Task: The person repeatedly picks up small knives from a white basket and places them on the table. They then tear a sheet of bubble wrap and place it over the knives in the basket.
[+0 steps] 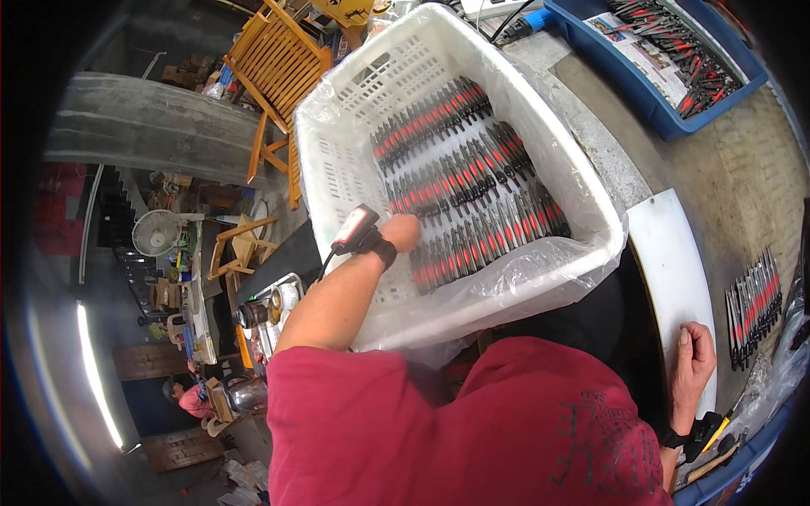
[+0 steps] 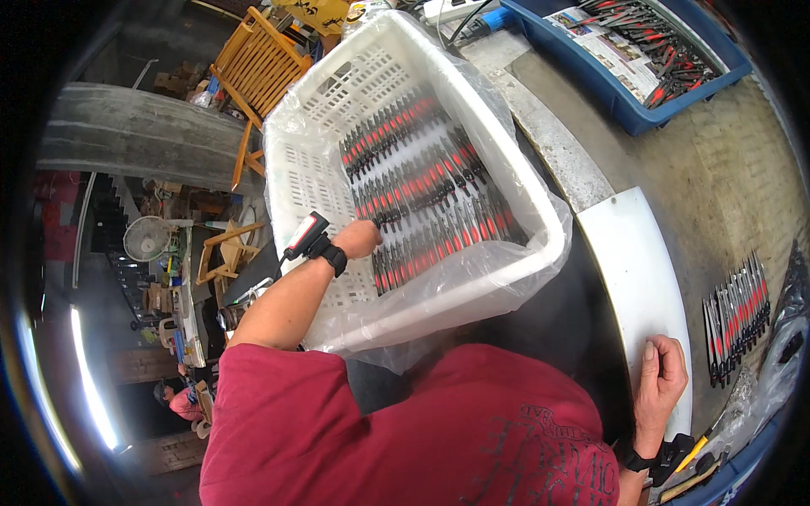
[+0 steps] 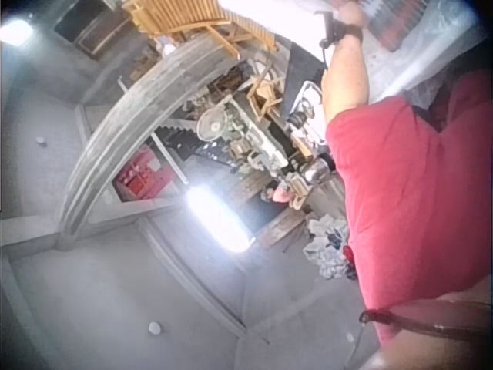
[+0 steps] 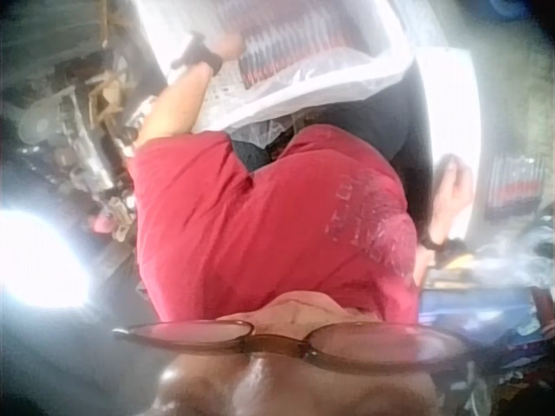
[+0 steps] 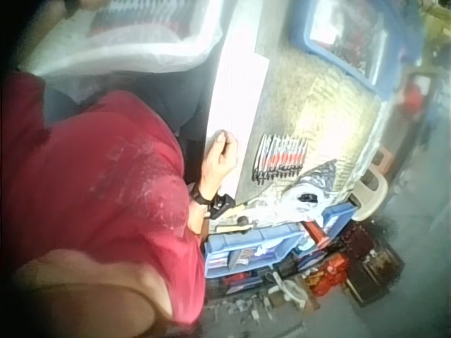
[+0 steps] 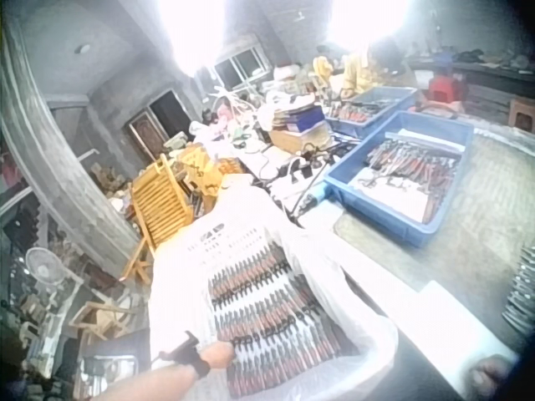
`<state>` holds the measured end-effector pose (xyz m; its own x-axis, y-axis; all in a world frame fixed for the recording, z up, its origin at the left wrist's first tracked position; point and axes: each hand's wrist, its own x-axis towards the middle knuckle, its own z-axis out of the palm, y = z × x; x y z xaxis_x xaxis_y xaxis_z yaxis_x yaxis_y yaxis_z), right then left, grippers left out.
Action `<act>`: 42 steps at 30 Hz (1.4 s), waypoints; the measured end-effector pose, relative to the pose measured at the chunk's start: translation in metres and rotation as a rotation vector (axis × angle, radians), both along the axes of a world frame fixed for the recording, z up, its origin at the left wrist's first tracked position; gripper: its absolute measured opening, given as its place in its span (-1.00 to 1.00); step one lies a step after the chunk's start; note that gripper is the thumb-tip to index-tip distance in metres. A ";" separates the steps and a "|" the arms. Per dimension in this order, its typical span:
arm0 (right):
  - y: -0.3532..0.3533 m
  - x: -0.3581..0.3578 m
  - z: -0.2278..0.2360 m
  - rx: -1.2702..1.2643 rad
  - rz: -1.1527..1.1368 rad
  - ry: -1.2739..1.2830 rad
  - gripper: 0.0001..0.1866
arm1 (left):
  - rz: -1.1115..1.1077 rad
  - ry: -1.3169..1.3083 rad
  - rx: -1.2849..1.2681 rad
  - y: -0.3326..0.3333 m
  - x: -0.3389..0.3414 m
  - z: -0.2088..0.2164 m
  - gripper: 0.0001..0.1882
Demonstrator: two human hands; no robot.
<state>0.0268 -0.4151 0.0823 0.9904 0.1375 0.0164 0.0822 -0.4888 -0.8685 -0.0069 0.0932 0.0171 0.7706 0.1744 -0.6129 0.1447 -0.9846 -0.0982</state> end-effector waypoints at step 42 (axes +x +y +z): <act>-0.001 0.000 -0.001 -0.012 0.004 0.007 -0.87 | 0.107 0.129 0.090 -0.003 -0.002 -0.003 -0.79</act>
<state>0.0266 -0.4157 0.0818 0.9899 0.1416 0.0076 0.0779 -0.4985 -0.8634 -0.0090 0.0901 0.0143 0.6605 0.3097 -0.6839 0.2287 -0.9506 -0.2096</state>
